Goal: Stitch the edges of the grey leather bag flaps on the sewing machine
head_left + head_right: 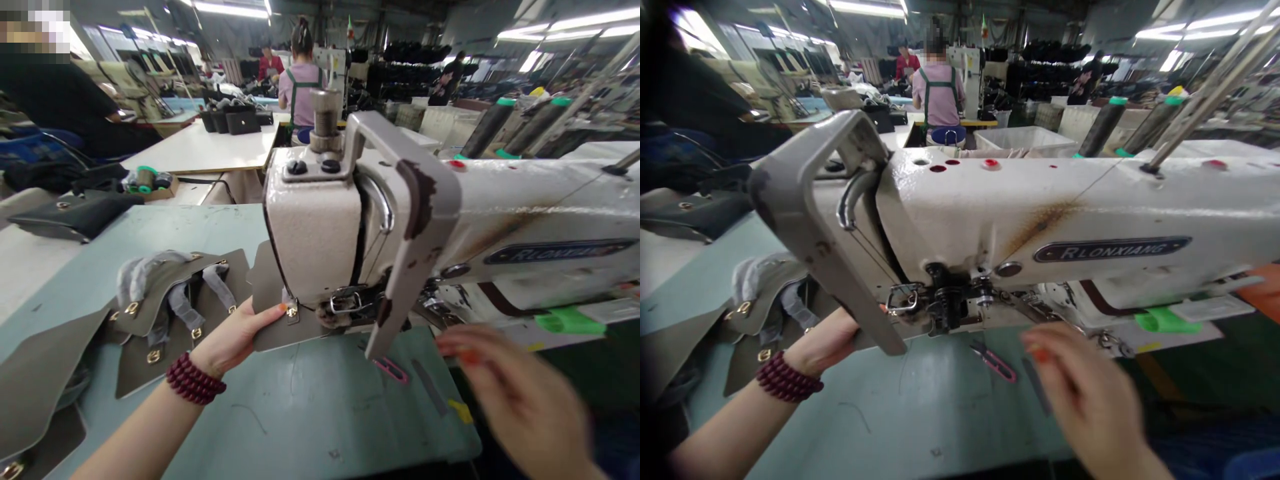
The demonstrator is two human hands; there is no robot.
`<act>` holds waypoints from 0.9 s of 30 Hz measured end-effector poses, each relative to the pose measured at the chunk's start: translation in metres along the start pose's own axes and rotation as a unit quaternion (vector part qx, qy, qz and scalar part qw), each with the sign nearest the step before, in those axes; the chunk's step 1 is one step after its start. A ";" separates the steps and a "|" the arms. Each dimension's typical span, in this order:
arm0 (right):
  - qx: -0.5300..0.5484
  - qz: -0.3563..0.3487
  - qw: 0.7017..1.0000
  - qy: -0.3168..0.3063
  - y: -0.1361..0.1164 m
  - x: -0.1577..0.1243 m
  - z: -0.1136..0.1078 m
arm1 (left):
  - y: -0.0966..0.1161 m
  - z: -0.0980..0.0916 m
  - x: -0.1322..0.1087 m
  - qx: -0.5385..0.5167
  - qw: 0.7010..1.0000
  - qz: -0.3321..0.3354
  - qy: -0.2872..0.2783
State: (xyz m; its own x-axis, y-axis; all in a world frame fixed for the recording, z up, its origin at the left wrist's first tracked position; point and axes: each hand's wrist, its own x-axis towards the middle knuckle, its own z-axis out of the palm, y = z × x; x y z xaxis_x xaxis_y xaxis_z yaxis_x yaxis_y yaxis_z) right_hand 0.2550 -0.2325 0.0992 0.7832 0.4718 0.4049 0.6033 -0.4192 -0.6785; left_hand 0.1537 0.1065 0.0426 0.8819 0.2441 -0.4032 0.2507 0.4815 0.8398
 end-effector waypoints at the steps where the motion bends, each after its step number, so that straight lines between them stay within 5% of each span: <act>1: 0.043 0.006 0.997 -0.058 -0.004 -0.006 0.025 | 0.001 0.000 0.000 0.004 1.000 0.000 0.003; 3: 0.154 0.072 0.973 -0.158 -0.011 -0.014 0.073 | 0.002 0.000 0.001 0.009 1.000 0.003 0.005; 6: 0.275 0.210 0.923 -0.167 -0.021 -0.016 0.124 | 0.002 0.001 0.001 0.021 1.000 0.014 -0.006; 9: 0.363 0.264 0.875 -0.179 -0.028 -0.007 0.149 | -0.001 0.001 0.001 0.033 0.999 0.021 -0.017; 15: 0.446 0.316 0.829 -0.116 -0.039 0.001 0.170 | -0.001 -0.003 0.001 0.017 1.000 -0.016 -0.014; 22: 0.434 0.313 0.842 -0.064 -0.050 -0.005 0.174 | 0.021 -0.006 -0.003 0.195 0.962 -0.057 -0.181; 27: 0.437 0.315 0.841 -0.046 -0.050 -0.005 0.176 | 0.029 0.002 -0.007 0.298 0.938 0.002 -0.178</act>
State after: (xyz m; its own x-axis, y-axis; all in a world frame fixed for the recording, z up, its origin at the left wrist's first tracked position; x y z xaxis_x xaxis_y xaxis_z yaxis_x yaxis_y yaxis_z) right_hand 0.1945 -0.0773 0.0233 0.8673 0.4438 -0.2255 -0.2996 0.1036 -0.9484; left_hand 0.1553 0.1171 0.0706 0.9340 -0.1026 -0.3422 0.3324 -0.1014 0.9377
